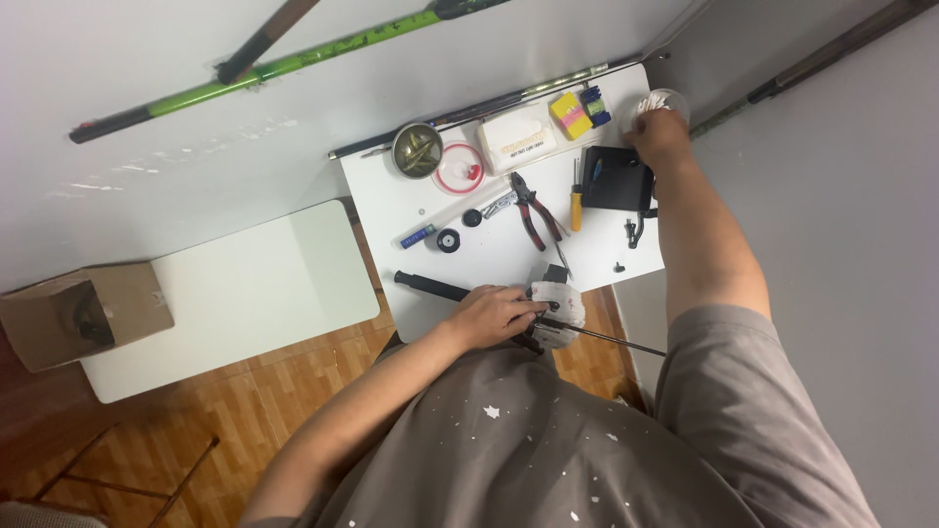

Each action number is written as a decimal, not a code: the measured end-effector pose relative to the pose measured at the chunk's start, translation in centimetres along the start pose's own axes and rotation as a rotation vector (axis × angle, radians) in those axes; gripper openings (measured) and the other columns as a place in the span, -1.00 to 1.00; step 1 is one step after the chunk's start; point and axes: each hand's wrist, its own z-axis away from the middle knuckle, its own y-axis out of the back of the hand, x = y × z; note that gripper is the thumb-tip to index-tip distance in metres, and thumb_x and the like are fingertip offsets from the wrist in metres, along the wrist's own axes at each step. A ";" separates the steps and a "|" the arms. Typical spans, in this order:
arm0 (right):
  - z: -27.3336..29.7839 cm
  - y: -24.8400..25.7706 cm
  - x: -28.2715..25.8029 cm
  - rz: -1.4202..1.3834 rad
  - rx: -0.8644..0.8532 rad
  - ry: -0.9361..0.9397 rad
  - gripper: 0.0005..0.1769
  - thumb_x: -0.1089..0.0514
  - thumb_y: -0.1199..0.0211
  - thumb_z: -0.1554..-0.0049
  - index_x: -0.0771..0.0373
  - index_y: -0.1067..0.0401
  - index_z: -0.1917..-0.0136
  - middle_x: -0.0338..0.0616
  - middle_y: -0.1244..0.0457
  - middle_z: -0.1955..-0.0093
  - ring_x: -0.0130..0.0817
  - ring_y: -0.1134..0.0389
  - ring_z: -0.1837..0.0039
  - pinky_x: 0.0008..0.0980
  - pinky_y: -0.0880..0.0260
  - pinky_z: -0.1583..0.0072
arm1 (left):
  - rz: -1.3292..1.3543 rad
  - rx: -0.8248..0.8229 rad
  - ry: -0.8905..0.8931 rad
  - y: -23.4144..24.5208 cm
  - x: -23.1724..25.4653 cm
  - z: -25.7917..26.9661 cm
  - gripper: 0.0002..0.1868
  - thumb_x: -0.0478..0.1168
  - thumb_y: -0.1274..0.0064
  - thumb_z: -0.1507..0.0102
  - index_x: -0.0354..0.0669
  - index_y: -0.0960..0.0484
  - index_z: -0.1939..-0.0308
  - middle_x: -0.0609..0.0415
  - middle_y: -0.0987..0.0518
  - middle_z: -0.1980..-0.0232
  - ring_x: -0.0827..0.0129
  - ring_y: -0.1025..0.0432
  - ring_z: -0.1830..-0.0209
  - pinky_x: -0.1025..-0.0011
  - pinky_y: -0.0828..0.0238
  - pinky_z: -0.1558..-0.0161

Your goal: Repairing and adjusting a fishing reel on a rod using tools and maintenance supplies.

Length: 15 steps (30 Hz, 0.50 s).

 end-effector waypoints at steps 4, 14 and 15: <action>0.8 0.5 -0.8 -0.006 -0.015 -0.003 -0.62 -0.10 -0.40 -0.14 0.29 -0.59 0.06 0.14 -0.40 0.01 0.09 -0.42 -0.10 -0.05 -0.40 -0.19 | -0.010 0.009 -0.023 -0.2 -0.2 0.2 -0.67 -0.07 0.01 -0.37 0.16 -0.67 -0.20 0.05 -0.54 0.23 0.14 -0.53 0.17 0.17 -0.47 0.08; -0.6 -2.5 1.0 0.062 -0.044 0.071 -0.40 -0.25 -0.32 -0.17 0.33 -0.52 -0.15 0.20 -0.29 -0.27 0.13 -0.29 -0.32 0.02 -0.29 -0.30 | 0.007 -0.008 -0.016 0.2 -0.1 0.0 -0.68 -0.08 0.02 -0.37 0.13 -0.68 -0.17 0.06 -0.55 0.22 0.15 -0.53 0.18 0.19 -0.48 0.09; -0.7 -2.6 1.0 0.068 -0.001 0.095 -0.38 -0.26 -0.32 -0.16 0.32 -0.52 -0.18 0.18 -0.26 -0.33 0.13 -0.25 -0.37 0.06 -0.26 -0.33 | 0.006 0.010 -0.032 0.1 -0.4 0.0 -0.68 -0.09 0.03 -0.36 0.11 -0.68 -0.16 0.07 -0.57 0.20 0.15 -0.54 0.17 0.18 -0.47 0.09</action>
